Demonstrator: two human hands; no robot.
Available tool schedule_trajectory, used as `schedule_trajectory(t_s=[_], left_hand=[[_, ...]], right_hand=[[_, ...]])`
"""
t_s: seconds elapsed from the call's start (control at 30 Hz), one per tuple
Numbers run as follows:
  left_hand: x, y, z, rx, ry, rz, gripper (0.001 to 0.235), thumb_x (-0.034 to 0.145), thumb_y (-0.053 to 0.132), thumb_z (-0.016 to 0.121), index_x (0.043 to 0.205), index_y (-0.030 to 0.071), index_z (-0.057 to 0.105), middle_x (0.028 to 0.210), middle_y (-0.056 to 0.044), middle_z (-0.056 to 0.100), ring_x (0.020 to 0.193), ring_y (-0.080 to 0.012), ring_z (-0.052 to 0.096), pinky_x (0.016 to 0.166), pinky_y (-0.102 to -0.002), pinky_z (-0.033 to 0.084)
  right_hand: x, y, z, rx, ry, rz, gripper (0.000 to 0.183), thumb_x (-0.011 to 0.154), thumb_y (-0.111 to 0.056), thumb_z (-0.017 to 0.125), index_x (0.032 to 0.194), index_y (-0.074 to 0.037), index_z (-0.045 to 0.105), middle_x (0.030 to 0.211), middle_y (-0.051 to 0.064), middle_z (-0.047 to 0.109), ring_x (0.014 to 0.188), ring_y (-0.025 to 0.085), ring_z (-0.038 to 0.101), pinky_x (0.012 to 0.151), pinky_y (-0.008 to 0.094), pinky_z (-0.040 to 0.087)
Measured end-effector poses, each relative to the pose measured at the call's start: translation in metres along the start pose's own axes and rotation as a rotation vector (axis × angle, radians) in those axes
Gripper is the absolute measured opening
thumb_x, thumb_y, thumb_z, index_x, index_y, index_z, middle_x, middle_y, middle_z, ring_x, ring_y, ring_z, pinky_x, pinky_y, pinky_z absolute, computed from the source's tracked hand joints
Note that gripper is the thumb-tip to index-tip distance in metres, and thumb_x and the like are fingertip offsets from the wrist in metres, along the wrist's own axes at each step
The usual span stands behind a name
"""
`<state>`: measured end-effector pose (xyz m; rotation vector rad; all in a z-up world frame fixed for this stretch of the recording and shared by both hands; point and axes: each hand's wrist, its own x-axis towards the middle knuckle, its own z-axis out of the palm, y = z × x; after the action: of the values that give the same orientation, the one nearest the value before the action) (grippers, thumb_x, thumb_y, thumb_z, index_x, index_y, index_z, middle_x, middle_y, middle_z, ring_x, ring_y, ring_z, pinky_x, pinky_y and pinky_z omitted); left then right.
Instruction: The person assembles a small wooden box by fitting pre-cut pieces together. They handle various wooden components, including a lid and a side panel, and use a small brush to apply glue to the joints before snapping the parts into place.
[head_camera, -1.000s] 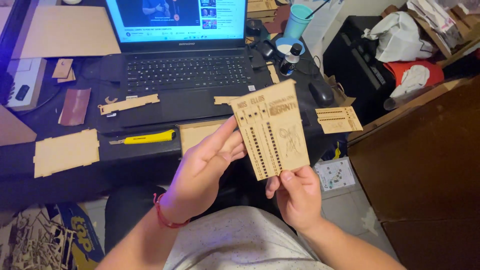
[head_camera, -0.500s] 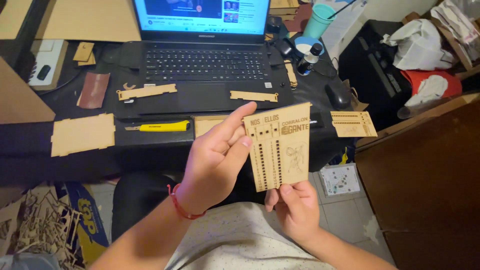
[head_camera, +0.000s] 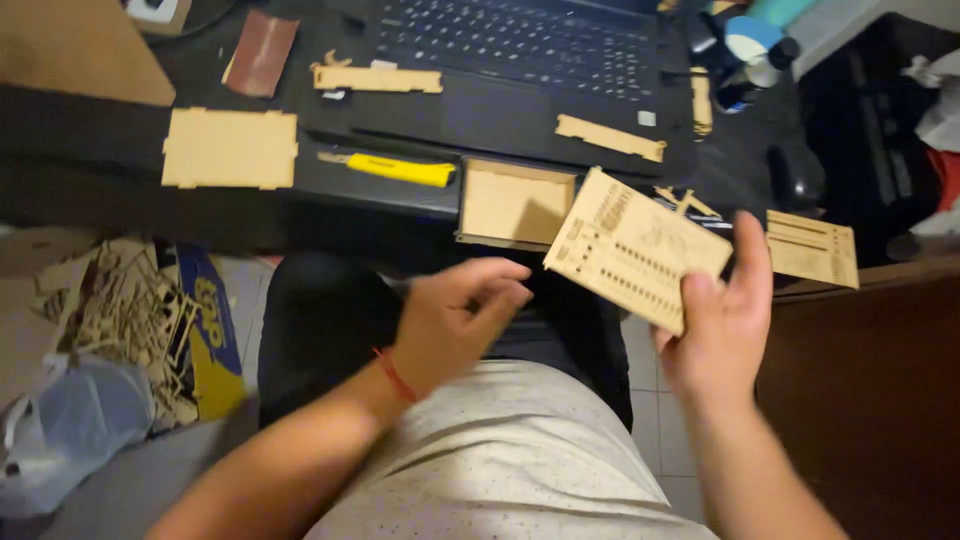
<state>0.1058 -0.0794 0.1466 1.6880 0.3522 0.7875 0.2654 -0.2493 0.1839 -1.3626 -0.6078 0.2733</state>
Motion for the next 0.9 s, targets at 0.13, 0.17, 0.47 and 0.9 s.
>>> schedule_trajectory(t_s=[0.13,0.17,0.47,0.9], left_hand=[[0.007,-0.057,-0.025,0.396,0.196,0.047,0.023,0.084,0.031,0.078,0.101,0.017,0.073,0.079,0.000,0.074,0.075,-0.0189,0.071,0.068,-0.030,0.057],[0.008,-0.062,-0.029,0.396,0.197,0.040,0.023,0.084,0.031,0.078,0.101,0.017,0.073,0.079,0.000,0.074,0.075,-0.0189,0.071,0.068,-0.030,0.057],[0.024,-0.077,-0.036,0.543,0.244,0.190,0.031,0.078,0.027,0.086,0.102,0.014,0.070,0.089,0.002,0.071,0.077,-0.0151,0.069,0.071,-0.027,0.058],[0.021,-0.082,-0.032,0.345,0.194,0.036,0.021,0.082,0.028,0.083,0.090,0.016,0.068,0.077,0.002,0.068,0.073,-0.0166,0.069,0.065,-0.027,0.057]], right_hand=[[0.047,0.036,-0.009,0.018,-0.155,0.234,0.044,0.102,-0.010,0.047,0.145,-0.003,0.042,0.068,0.013,0.055,0.031,0.012,0.048,0.021,0.023,0.035],[0.051,0.029,0.005,0.016,-0.157,0.241,0.044,0.102,-0.010,0.047,0.145,-0.003,0.042,0.068,0.013,0.055,0.031,0.012,0.048,0.021,0.023,0.035],[0.078,0.032,0.068,-0.139,-0.246,0.369,0.042,0.102,-0.007,0.048,0.144,-0.001,0.043,0.060,0.012,0.052,0.030,0.013,0.047,0.021,0.024,0.035],[0.078,0.052,0.064,-0.112,-0.211,0.338,0.040,0.105,-0.007,0.046,0.145,-0.003,0.040,0.082,0.019,0.059,0.037,0.014,0.054,0.026,0.020,0.040]])
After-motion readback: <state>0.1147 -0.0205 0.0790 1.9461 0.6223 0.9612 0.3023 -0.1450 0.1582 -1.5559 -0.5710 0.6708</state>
